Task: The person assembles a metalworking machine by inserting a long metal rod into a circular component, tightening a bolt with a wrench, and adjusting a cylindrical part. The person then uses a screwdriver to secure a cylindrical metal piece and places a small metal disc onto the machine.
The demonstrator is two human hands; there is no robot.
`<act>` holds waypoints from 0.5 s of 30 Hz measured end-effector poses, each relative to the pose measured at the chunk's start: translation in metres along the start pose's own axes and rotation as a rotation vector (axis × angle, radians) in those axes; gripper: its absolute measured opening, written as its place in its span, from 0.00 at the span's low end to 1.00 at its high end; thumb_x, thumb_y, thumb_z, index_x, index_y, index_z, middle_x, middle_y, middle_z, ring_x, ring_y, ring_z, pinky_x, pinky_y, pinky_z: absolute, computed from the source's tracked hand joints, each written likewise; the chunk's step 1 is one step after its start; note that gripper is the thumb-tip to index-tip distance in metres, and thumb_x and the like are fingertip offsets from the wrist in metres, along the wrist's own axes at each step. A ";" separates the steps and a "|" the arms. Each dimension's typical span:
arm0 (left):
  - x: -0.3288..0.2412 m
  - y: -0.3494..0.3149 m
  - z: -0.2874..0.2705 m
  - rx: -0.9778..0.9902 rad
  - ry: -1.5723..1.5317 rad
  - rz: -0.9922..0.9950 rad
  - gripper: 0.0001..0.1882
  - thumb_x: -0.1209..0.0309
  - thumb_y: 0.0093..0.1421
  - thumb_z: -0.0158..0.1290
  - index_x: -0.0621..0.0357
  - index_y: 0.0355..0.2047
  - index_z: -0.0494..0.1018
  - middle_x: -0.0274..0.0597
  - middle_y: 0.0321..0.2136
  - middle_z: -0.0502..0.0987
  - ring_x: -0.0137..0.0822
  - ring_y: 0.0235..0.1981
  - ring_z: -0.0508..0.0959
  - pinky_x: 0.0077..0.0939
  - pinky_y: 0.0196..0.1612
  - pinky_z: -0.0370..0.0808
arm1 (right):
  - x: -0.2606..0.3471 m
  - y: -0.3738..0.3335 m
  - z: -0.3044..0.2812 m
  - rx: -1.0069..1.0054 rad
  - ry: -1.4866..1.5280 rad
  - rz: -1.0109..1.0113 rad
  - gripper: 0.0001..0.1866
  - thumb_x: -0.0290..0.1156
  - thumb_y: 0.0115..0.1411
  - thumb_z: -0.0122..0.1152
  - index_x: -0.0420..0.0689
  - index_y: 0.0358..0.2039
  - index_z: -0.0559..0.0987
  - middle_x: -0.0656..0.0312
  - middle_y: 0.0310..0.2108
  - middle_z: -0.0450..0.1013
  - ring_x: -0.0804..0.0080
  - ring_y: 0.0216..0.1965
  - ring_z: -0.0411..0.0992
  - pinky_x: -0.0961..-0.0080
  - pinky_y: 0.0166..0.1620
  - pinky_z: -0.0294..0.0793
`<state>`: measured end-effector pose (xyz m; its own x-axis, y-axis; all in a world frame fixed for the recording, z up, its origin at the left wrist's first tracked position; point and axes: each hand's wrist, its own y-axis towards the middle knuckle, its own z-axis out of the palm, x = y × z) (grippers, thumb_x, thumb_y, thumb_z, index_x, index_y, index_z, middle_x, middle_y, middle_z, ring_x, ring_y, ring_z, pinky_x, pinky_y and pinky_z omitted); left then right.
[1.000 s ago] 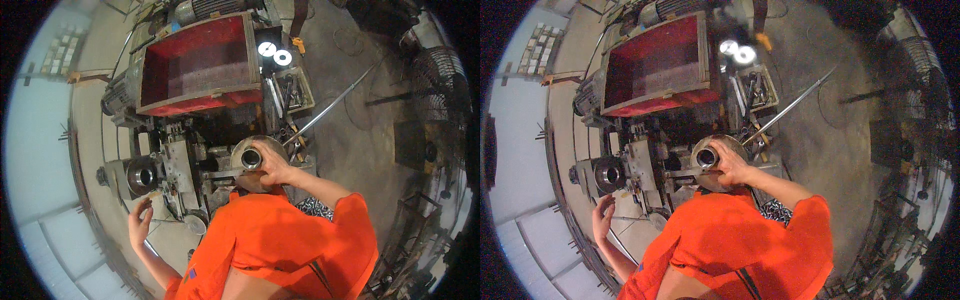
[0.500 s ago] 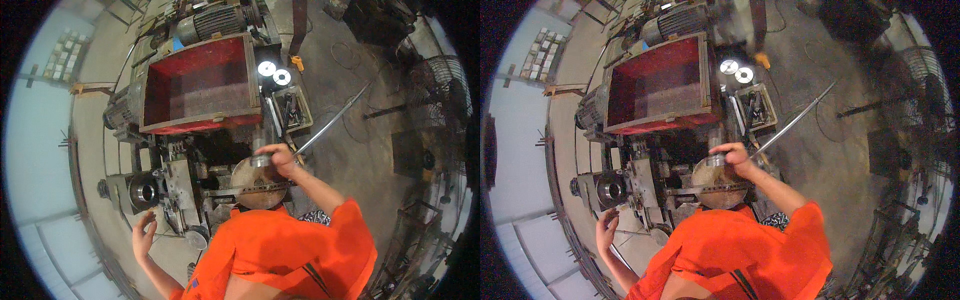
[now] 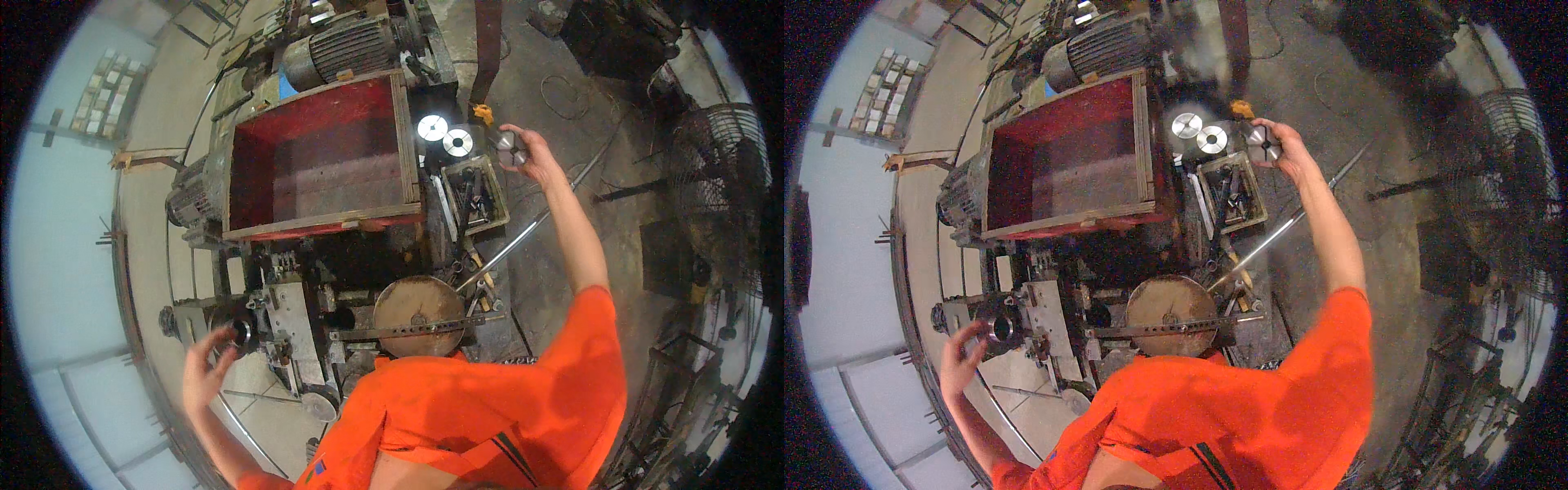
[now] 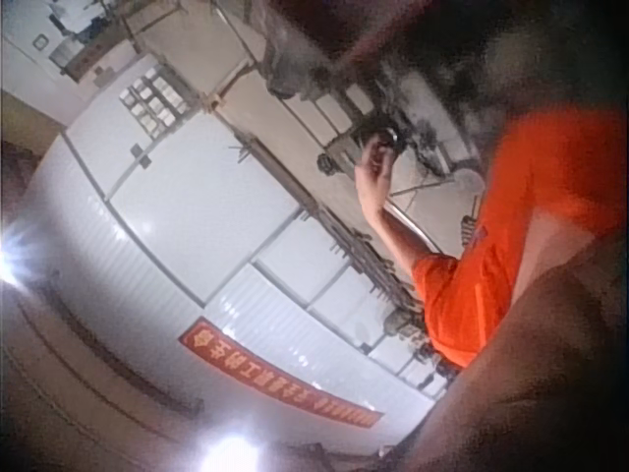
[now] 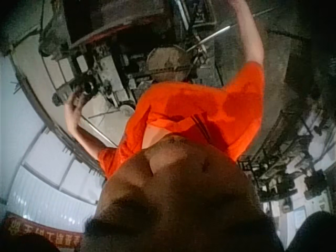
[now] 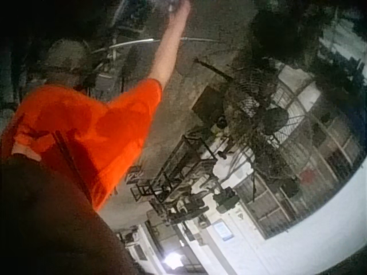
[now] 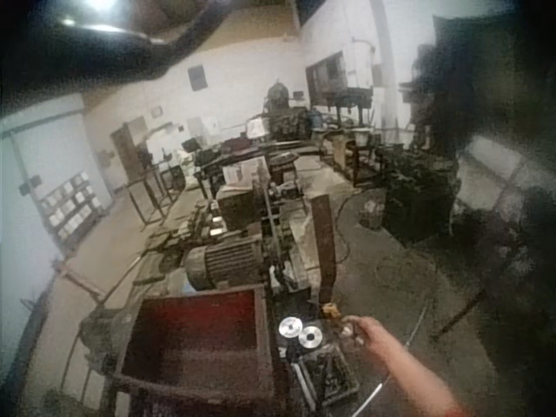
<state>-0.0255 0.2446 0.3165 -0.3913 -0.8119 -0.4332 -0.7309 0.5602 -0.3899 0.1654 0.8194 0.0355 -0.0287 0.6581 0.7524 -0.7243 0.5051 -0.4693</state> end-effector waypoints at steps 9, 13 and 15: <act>-0.169 0.132 -0.007 0.129 0.225 0.595 0.15 0.75 0.52 0.53 0.66 0.41 0.71 0.51 0.37 0.76 0.47 0.37 0.77 0.31 0.41 0.73 | -0.020 0.095 0.007 -0.174 0.024 0.204 0.14 0.37 0.56 0.47 0.52 0.43 0.70 0.59 0.38 0.69 0.60 0.36 0.69 0.53 0.36 0.76; -0.207 0.172 0.012 0.281 0.208 0.618 0.15 0.76 0.52 0.53 0.66 0.41 0.71 0.51 0.36 0.76 0.44 0.37 0.76 0.30 0.41 0.72 | -0.031 0.102 0.005 -0.133 0.012 0.214 0.16 0.38 0.57 0.48 0.52 0.46 0.67 0.57 0.39 0.68 0.60 0.32 0.69 0.55 0.35 0.76; -0.223 0.191 0.023 0.314 0.238 0.719 0.15 0.75 0.53 0.52 0.66 0.42 0.71 0.50 0.36 0.76 0.43 0.37 0.76 0.30 0.43 0.71 | -0.034 0.109 0.001 -0.135 -0.041 0.260 0.16 0.39 0.57 0.47 0.52 0.46 0.67 0.57 0.39 0.68 0.61 0.31 0.69 0.54 0.34 0.75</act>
<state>-0.0645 0.5364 0.3203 -0.8388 -0.2305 -0.4933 -0.0797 0.9482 -0.3075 0.0864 0.8519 -0.0406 -0.2311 0.7536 0.6153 -0.5911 0.3935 -0.7041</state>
